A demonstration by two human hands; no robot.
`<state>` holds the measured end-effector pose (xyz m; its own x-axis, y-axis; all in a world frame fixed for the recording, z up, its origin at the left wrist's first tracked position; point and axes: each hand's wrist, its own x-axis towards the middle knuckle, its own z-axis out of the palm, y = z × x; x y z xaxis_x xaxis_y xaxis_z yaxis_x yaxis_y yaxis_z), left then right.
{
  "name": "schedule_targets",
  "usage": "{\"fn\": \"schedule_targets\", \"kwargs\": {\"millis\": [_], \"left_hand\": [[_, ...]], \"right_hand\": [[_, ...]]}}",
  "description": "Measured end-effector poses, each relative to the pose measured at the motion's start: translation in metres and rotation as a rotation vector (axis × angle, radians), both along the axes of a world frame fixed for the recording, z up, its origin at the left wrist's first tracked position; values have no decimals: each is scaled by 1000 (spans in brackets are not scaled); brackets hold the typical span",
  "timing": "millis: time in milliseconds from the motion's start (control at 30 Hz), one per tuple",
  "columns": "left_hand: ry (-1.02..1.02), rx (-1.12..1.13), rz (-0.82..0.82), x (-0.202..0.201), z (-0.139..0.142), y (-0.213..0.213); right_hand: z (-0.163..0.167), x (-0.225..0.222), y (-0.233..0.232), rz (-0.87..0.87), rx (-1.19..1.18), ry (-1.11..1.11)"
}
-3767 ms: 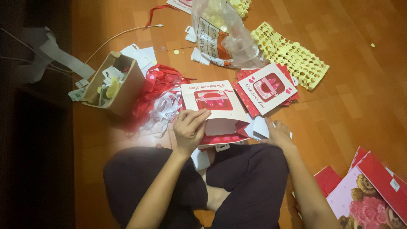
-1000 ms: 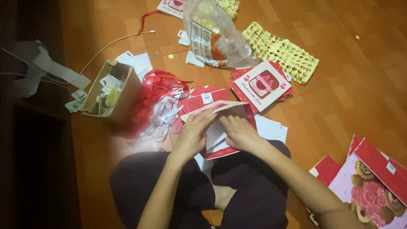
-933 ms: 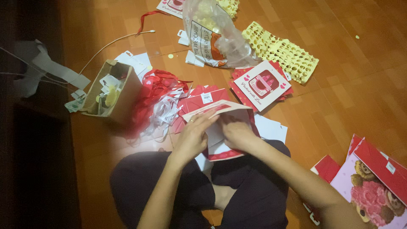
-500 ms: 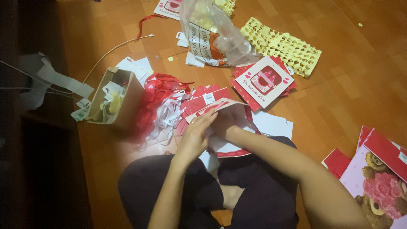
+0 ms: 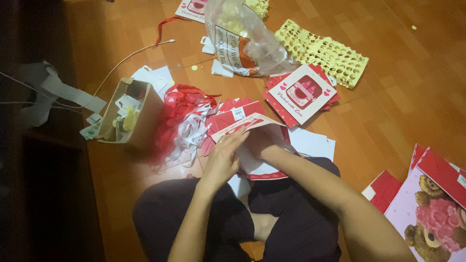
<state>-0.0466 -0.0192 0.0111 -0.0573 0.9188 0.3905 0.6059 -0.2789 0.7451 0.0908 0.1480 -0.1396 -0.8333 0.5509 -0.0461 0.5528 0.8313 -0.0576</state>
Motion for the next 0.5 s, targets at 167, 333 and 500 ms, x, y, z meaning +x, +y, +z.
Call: {"fn": "schedule_targets", "kwargs": {"millis": [167, 333, 500], "left_hand": [[0, 24, 2, 3, -1, 2], [33, 29, 6, 2, -5, 4], [28, 50, 20, 1, -9, 6]], "right_hand": [[15, -17, -23, 173, -311, -120], [-6, -30, -37, 374, -131, 288], [-30, -35, -23, 385, -231, 350]]}}
